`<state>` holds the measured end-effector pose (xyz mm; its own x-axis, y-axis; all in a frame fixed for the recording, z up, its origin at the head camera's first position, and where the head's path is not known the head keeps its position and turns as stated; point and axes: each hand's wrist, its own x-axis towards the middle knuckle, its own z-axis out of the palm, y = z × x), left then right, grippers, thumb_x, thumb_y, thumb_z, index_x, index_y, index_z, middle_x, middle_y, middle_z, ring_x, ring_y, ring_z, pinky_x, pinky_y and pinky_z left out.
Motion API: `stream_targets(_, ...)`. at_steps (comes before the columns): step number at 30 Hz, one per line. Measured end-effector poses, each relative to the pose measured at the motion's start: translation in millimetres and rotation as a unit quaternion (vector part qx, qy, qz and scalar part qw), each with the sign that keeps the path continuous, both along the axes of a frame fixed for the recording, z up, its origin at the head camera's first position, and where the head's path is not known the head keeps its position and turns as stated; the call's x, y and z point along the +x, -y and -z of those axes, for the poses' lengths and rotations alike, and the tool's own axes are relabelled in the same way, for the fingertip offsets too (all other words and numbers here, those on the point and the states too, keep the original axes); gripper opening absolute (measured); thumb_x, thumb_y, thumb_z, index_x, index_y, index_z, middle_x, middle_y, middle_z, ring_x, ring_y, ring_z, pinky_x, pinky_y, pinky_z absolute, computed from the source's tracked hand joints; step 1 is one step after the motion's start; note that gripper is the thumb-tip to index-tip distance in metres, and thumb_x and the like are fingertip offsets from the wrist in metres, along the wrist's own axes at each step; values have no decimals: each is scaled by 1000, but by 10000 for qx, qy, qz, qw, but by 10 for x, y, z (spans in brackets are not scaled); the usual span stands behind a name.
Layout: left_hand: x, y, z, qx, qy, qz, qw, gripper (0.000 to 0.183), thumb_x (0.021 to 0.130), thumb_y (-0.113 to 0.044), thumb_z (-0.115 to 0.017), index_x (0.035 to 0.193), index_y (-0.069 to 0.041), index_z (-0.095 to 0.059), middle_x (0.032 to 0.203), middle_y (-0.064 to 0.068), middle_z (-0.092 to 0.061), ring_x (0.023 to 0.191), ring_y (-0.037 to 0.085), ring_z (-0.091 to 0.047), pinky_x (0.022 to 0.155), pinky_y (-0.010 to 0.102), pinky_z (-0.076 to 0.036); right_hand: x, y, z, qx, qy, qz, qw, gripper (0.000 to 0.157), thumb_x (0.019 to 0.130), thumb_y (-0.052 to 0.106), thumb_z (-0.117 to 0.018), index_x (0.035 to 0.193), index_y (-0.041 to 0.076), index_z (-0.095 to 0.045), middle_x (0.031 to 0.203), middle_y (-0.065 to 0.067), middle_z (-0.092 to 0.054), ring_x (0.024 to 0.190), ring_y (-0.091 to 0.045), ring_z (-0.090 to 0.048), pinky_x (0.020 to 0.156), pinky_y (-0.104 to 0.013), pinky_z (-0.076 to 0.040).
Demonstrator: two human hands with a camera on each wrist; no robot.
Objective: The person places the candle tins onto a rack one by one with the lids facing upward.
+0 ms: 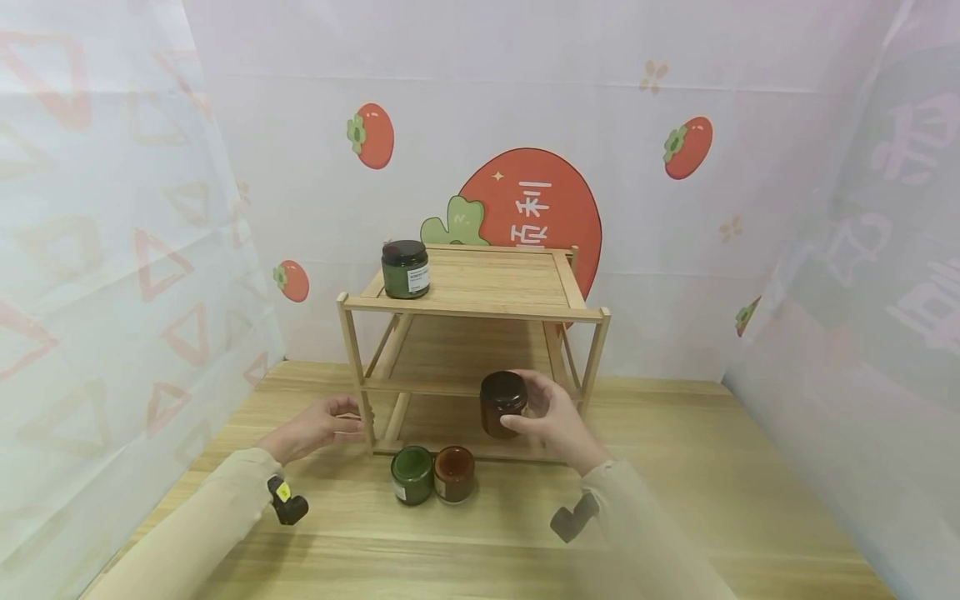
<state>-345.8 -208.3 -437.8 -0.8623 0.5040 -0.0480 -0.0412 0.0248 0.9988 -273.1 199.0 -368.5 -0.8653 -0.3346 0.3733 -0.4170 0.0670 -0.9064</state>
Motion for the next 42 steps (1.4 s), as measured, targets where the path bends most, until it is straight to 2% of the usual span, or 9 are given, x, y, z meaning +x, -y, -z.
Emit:
stream_targets(8, 7, -9, -11, -27, 6, 12, 10000, 23, 91, 4, -60, 110, -1, -48, 110, 8, -52, 98, 18, -59, 99, 43, -53, 26, 4, -71, -164, -50, -97, 9998, 59, 82, -2, -72, 133, -7, -44, 117, 7, -61, 106, -4, -60, 90, -15, -53)
stream_targets(17, -10, -4, 4, -3, 33, 17, 10000, 24, 91, 4, -60, 110, -1, -47, 110, 7, -52, 98, 18, -59, 101, 47, -51, 46, -14, -237, -162, 75, -215, 9996, 59, 82, -2, -72, 134, -3, -44, 119, 5, -61, 107, -6, -61, 89, -18, -55)
stream_targets(24, -28, 5, 17, 15, 3, 62, 10000, 23, 91, 3, -60, 110, -1, -48, 110, 7, -52, 98, 18, -59, 98, 41, -54, 62, 14, -390, -137, 5, -298, 9995, 60, 80, -2, -75, 133, -3, -46, 119, 3, -62, 105, -7, -63, 89, -20, -56)
stream_targets(33, -31, 12, 26, 49, -55, 65, 10000, 22, 91, 4, -60, 108, -3, -48, 109, 7, -53, 98, 18, -59, 95, 38, -56, 83, 101, -738, 31, -107, -237, 9997, 60, 79, 0, -76, 132, 1, -48, 118, -1, -62, 102, -10, -65, 86, -23, -58)
stream_targets(39, -30, 16, 34, 49, -39, 59, 10000, 22, 91, 4, -61, 108, -2, -48, 109, 7, -53, 98, 17, -59, 95, 38, -56, 77, 176, -1037, -66, -247, -105, 9996, 60, 80, -4, -74, 133, -3, -47, 116, 1, -62, 103, -8, -63, 86, -20, -57)
stream_targets(42, -27, 16, 33, 58, -31, 58, 10000, 23, 91, 3, -61, 109, -2, -48, 109, 6, -52, 97, 17, -59, 96, 39, -55, 65, 217, -1200, -30, -310, 12, 9995, 58, 80, -3, -74, 133, 0, -48, 116, 1, -63, 103, -9, -63, 86, -20, -57)
